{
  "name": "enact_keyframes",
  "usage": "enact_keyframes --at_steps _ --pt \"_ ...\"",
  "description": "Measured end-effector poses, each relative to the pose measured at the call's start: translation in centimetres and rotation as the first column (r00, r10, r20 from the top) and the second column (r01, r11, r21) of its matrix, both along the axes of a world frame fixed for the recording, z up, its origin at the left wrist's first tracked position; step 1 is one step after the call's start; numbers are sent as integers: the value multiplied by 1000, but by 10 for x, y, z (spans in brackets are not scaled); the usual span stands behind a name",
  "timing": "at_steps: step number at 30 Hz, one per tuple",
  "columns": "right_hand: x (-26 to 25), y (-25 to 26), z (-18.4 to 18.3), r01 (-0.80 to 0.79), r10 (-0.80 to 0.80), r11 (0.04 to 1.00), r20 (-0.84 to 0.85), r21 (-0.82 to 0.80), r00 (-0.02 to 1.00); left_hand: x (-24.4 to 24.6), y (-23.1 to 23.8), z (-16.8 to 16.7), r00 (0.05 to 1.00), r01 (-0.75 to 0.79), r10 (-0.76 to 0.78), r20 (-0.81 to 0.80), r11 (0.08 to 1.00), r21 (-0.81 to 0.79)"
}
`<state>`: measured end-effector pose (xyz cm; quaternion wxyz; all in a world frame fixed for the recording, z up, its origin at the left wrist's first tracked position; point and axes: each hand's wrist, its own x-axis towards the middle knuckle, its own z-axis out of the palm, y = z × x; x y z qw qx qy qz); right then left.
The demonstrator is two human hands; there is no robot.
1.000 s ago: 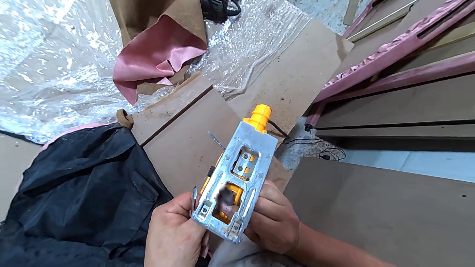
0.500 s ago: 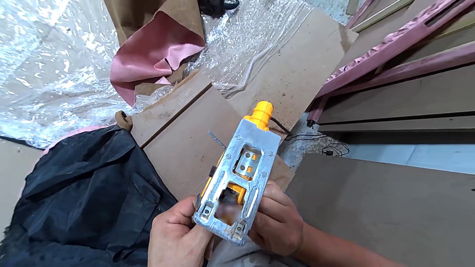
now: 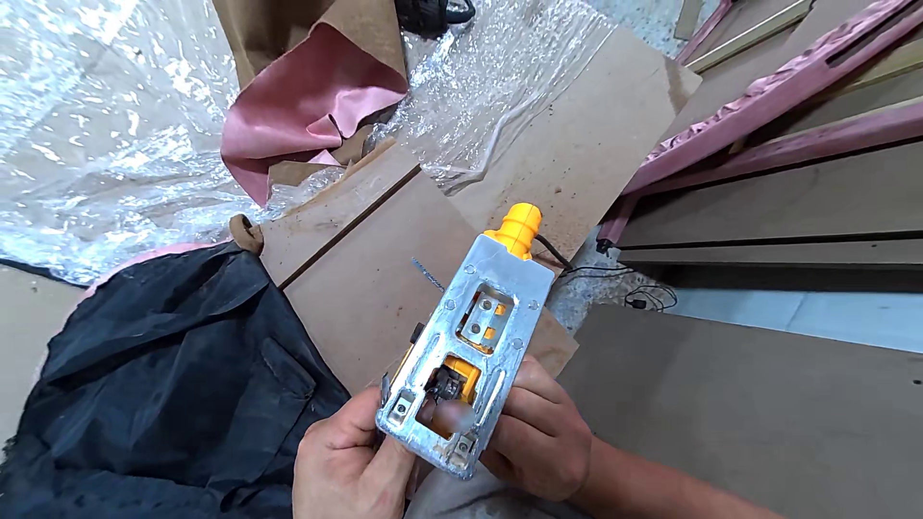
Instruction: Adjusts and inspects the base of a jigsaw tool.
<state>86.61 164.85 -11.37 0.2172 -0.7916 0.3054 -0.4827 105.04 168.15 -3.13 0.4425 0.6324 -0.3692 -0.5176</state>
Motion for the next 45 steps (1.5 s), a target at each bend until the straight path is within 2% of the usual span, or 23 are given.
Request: enact_keyframes --at_steps 17,32,41,45 --pt "-6 -1 0 -59 59 998 21 -7 998 -4 6 -5 997 25 -19 78 997 -73" --pt "-10 2 -2 -87 87 996 15 -16 996 -12 8 -5 995 -47 54 86 995 -84" --pt "-10 7 -2 -47 47 999 -16 -11 999 -12 10 -4 999 -12 16 48 997 -75" --pt "-10 8 -2 -41 40 999 -22 -23 999 -16 8 2 997 -80 80 23 997 10"
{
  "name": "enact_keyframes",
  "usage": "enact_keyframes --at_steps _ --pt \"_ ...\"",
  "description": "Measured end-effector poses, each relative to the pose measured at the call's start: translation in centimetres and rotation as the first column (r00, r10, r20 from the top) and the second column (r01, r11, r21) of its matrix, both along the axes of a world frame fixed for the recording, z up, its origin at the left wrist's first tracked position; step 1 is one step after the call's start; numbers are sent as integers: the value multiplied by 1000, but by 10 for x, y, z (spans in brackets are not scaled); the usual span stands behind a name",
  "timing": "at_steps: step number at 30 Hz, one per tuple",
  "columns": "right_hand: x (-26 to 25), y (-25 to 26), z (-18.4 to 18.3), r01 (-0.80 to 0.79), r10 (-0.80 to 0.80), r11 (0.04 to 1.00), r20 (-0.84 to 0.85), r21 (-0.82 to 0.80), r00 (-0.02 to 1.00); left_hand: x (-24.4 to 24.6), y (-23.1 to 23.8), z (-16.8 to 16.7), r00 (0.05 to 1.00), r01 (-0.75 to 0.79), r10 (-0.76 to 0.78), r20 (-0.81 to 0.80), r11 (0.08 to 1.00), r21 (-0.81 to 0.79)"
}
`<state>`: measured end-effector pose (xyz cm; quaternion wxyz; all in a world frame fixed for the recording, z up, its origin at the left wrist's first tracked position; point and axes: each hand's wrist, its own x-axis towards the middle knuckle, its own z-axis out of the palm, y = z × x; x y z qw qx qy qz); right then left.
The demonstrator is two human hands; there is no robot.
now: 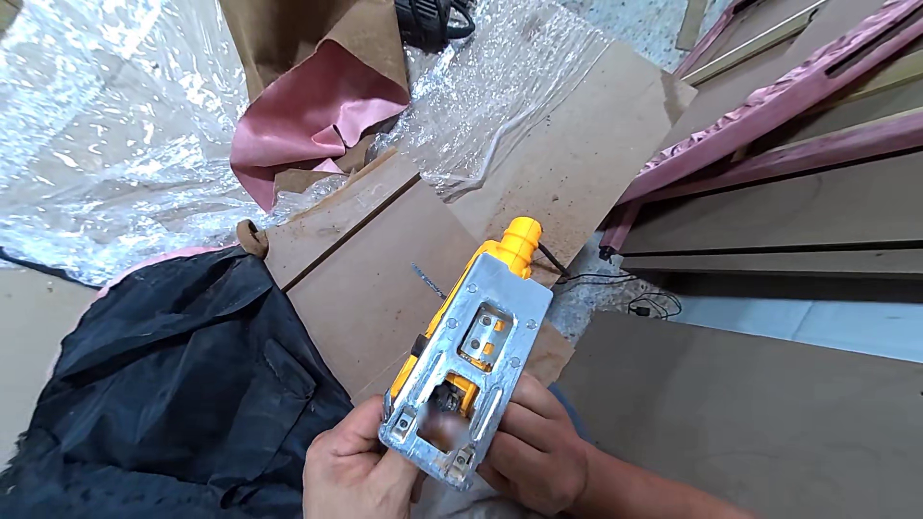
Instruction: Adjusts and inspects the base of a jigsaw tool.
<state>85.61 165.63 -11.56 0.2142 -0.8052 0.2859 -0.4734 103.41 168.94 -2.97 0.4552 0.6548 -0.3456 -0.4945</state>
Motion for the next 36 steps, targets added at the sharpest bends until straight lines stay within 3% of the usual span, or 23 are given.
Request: enact_keyframes --at_steps 8,13,18,20,22,24,25,28,30,33,36 --pt "1 1 -2 9 -9 1000 -7 -24 1000 -9 -2 5 985 -117 128 -113 988 105" --pt "-4 3 -5 84 -86 996 -46 -39 995 -12 -1 4 978 -166 177 -108 981 103" --pt "-21 4 -1 97 -97 993 -4 -64 995 -21 3 4 991 -128 131 -40 989 77" --pt "-25 7 -5 192 -192 981 -3 -2 981 -25 4 5 992 -120 122 -17 991 61" --pt "-24 6 -5 319 -333 929 46 186 942 -28 4 4 993 -122 122 0 991 47" --pt "-18 5 -1 356 -401 865 62 353 914 -28 5 4 991 -134 133 21 990 46" --pt "-17 3 2 369 -405 857 28 358 914 -28 4 4 990 -143 142 24 989 46" --pt "-14 -6 16 402 -375 887 -156 227 914 -22 1 3 988 -151 150 29 987 46" --pt "-11 -16 27 317 -278 936 -229 155 933 -17 2 2 991 -132 132 4 990 55" --pt "-6 -33 36 166 -124 978 -292 124 948 -16 3 0 992 -122 123 -31 992 43" --pt "-4 -38 46 119 -57 980 -346 160 936 -13 3 -1 992 -115 116 -53 993 35"
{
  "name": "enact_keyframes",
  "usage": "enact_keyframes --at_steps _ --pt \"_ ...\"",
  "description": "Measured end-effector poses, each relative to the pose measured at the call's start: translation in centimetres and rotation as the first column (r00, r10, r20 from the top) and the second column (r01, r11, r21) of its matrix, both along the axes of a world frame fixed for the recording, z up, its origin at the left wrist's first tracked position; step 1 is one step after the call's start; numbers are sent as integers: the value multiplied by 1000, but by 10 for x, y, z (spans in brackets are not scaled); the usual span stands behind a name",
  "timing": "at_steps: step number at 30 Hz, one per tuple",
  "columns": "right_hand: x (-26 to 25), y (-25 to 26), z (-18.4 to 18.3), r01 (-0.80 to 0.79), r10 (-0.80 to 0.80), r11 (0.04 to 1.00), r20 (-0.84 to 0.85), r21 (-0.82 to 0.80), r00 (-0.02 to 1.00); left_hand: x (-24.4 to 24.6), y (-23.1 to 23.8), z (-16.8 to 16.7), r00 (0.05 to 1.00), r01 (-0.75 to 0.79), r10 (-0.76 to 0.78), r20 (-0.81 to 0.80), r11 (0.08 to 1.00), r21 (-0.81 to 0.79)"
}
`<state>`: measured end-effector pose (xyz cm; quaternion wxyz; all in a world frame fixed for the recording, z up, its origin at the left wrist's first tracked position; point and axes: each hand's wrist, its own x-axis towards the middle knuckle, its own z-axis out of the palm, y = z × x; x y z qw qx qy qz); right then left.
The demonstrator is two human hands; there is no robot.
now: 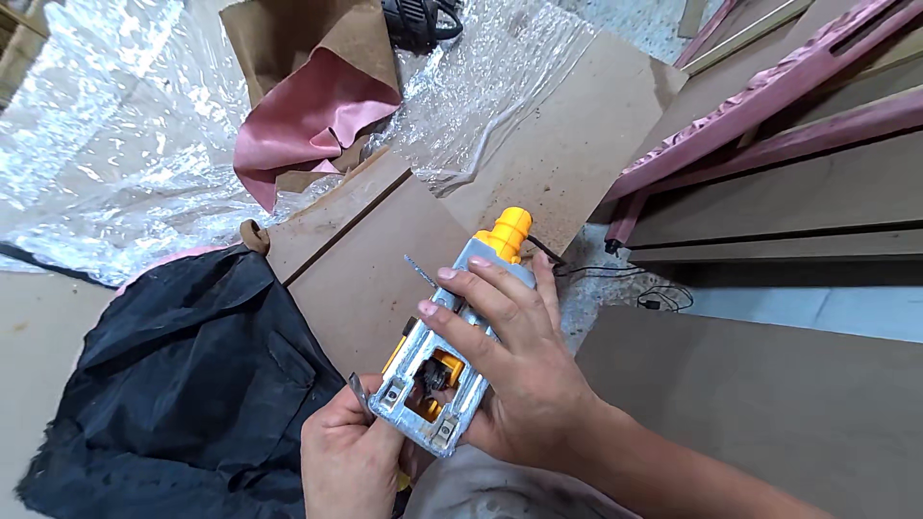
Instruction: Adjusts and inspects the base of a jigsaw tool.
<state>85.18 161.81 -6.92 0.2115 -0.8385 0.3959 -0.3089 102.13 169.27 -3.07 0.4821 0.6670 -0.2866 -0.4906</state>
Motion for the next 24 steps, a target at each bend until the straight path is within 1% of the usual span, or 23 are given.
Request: enact_keyframes --at_steps 3,6,8,12,18,19,20,21,22,24 --pt "1 3 15 -6 9 999 -101 33 995 2 0 -1 1000 10 -10 -12 1000 -4" --pt "2 5 20 -27 34 999 -165 46 986 5 0 -1 1000 17 -17 -22 1000 -13" --pt "2 4 20 -44 56 996 -158 75 986 7 0 -1 999 22 -23 -39 1000 -13" --pt "5 4 21 -25 38 994 -125 105 991 8 -1 0 999 31 -31 -33 999 17" --pt "9 4 20 -3 15 996 -125 91 992 18 3 6 998 45 -43 -40 998 39" --pt "9 3 20 -2 14 996 -127 94 992 24 7 10 996 86 -85 -14 996 39" --pt "10 2 21 -2 14 996 -129 94 992 33 13 15 984 171 -173 39 984 49" --pt "10 2 21 -1 14 996 -131 94 991 43 19 20 952 278 -285 110 958 75" --pt "10 2 20 -2 14 996 -130 93 991 52 26 25 906 373 -388 170 921 112" --pt "10 2 21 -5 17 995 -131 96 991 65 35 35 799 493 -538 268 842 219"
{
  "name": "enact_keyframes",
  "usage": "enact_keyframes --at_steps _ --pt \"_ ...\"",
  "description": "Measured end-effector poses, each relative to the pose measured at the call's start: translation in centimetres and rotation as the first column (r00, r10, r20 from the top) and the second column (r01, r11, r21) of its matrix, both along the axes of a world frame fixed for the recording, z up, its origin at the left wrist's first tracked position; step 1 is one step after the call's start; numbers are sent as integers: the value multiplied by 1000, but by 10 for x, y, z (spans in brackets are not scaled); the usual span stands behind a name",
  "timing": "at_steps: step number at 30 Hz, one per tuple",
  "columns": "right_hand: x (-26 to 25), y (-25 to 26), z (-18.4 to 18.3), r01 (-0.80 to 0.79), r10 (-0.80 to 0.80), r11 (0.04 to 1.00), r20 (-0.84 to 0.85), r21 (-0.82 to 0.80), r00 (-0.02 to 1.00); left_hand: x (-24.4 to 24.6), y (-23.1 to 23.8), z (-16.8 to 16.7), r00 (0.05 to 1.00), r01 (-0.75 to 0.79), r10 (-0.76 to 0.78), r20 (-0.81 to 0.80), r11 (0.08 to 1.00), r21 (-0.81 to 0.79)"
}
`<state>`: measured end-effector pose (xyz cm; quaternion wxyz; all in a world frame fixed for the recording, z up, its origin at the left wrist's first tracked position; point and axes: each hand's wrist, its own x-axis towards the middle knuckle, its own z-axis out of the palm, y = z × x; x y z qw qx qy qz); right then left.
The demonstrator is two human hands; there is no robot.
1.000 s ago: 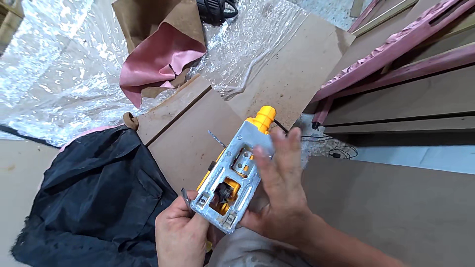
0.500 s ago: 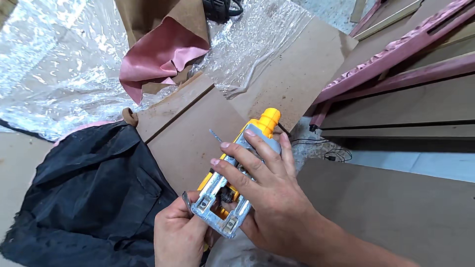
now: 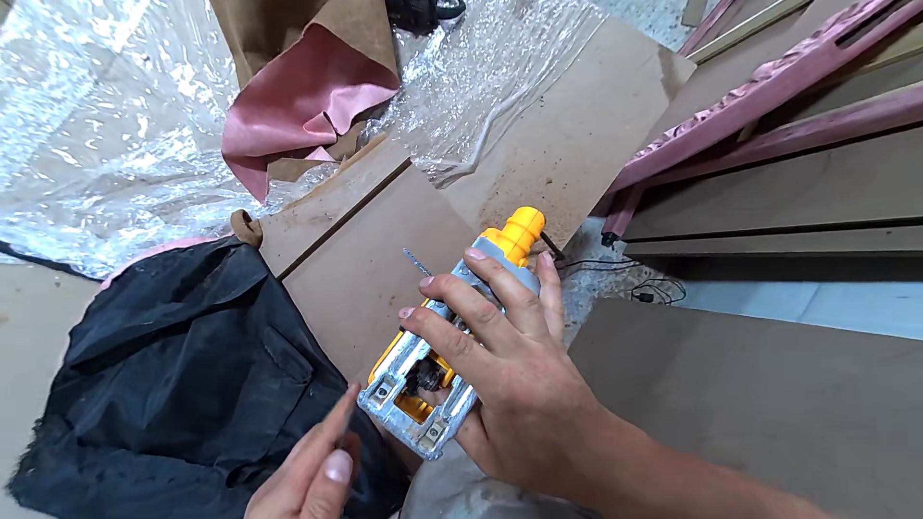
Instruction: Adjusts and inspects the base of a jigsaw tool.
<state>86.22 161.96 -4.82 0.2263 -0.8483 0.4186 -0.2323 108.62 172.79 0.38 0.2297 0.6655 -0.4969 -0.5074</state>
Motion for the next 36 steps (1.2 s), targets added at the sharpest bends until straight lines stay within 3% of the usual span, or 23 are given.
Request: enact_keyframes --at_steps 3,12,22,36 --pt "1 1 0 1 -1 1000 3 -7 1000 0 2 8 964 166 -164 208 986 9" --pt "-1 -1 0 -3 3 1000 -12 -9 1000 2 -33 6 812 463 -351 467 874 -148" --pt "-1 -1 0 0 0 1000 -8 1 1000 12 -48 7 854 452 -400 332 887 -93" --pt "4 0 0 11 -11 1000 -5 -20 1000 6 -53 17 882 321 -338 329 941 106"
